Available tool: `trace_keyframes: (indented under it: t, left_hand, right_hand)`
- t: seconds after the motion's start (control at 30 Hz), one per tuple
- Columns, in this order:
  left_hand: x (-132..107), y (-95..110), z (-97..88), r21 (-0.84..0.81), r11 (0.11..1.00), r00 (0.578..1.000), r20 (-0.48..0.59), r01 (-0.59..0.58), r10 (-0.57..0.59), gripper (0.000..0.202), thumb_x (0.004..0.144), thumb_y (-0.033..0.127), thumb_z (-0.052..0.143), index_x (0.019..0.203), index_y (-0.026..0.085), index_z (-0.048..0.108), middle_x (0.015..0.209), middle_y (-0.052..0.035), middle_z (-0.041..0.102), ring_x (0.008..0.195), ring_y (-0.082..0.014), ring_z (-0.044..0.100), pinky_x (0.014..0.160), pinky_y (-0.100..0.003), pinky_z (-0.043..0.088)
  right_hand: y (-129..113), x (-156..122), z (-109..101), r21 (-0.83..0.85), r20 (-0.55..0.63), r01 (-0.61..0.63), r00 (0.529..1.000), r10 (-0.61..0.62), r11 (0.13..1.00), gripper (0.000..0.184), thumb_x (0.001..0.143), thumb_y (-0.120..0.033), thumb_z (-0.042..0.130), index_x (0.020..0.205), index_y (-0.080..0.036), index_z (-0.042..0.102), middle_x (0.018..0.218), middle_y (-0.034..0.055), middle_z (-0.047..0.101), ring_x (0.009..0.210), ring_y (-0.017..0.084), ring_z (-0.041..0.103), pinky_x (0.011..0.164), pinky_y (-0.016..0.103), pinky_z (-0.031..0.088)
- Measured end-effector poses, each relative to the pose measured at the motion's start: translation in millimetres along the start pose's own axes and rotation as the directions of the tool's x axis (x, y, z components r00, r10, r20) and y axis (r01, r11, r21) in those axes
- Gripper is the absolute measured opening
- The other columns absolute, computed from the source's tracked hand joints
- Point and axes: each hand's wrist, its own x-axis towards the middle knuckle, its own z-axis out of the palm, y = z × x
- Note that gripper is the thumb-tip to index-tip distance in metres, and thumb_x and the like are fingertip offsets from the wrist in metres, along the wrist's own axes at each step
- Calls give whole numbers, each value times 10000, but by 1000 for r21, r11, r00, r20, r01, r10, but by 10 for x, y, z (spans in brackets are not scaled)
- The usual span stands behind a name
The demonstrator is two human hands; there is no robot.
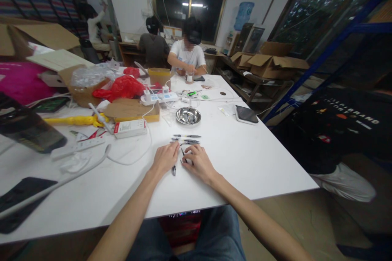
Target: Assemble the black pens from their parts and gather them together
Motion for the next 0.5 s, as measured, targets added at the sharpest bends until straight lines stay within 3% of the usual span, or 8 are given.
trace_keyframes:
  t: [0.23, 0.5]
  left_hand:
    - [-18, 113, 43, 91, 993, 996, 23, 79, -81, 269, 1025, 284, 316, 1058, 211, 573, 976, -96, 726, 872, -236, 695, 722, -307, 424]
    - [-21, 190, 84, 130, 982, 991, -1, 133, -134, 287, 1023, 272, 292, 1098, 204, 561, 995, -111, 732, 873, -227, 699, 707, -304, 424]
  right_hand:
    - [-29, -38, -84, 1, 57, 2, 998, -2, 1000, 197, 775, -279, 817, 954, -244, 741, 1141, 54, 631, 1109, 265, 493, 938, 432, 418]
    - [-66, -40, -14, -45, -2, -52, 999, 52, 998, 43, 805, -214, 762, 823, -210, 723, 1136, 69, 635, 1118, 269, 492, 929, 435, 416]
